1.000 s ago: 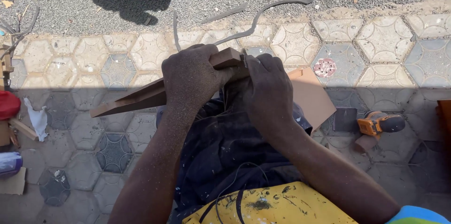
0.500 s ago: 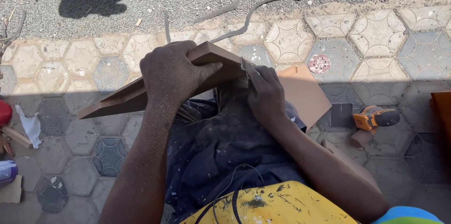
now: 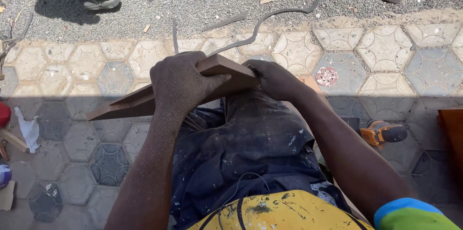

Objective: Manually sanding the edges and surfaces of a wooden board using sandpaper.

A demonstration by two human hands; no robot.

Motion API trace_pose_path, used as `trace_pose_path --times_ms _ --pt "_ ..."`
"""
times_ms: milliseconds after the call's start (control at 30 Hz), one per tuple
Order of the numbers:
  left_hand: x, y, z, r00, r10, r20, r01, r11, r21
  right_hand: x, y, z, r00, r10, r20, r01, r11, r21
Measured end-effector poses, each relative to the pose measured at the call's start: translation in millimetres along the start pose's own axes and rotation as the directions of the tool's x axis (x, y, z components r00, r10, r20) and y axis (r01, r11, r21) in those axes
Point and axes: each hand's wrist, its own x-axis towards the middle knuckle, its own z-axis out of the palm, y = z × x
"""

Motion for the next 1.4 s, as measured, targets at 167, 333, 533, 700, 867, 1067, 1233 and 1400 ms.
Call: trace_pose_path --times_ms 167,333,533,700,867,1067,1233,1400 --pt "-7 -1 -3 1.0 -0.024 0.002 0.024 1.0 -0.011 -14 -75 -4 0.946 -0.299 -0.123 0.318 0.93 0.183" --pt "-3 -10 -6 0.997 -0.068 0.042 0.07 0.997 -0.038 -8 23 24 0.992 -0.106 -0.068 0.111 0.991 0.074" --pt "18 -15 0 0.997 -0.068 0.047 0.068 0.998 0.0 -4 -21 16 0.992 -0.048 -0.12 0.062 0.991 0.116" --pt "18 -11 -1 0.994 -0.094 0.054 0.093 0.995 0.02 -7 -80 23 0.874 -0.307 -0.375 0.4 0.894 0.201" --pt "26 -17 -6 0.995 -0.076 0.062 0.076 0.997 0.001 -17 95 49 0.966 0.147 -0.211 -0.146 0.989 0.019" --pt "38 -12 -4 0.996 -0.055 0.074 0.055 0.998 0.011 -48 62 41 0.853 0.379 -0.358 -0.423 0.905 -0.048" --pt "42 -9 -3 0.997 -0.041 0.06 0.041 0.999 0.011 -40 45 61 0.88 0.242 -0.41 -0.323 0.936 -0.14" --pt "53 -12 3 0.998 -0.028 0.052 0.026 0.999 0.035 -35 2 51 0.874 0.147 -0.463 -0.257 0.949 -0.184"
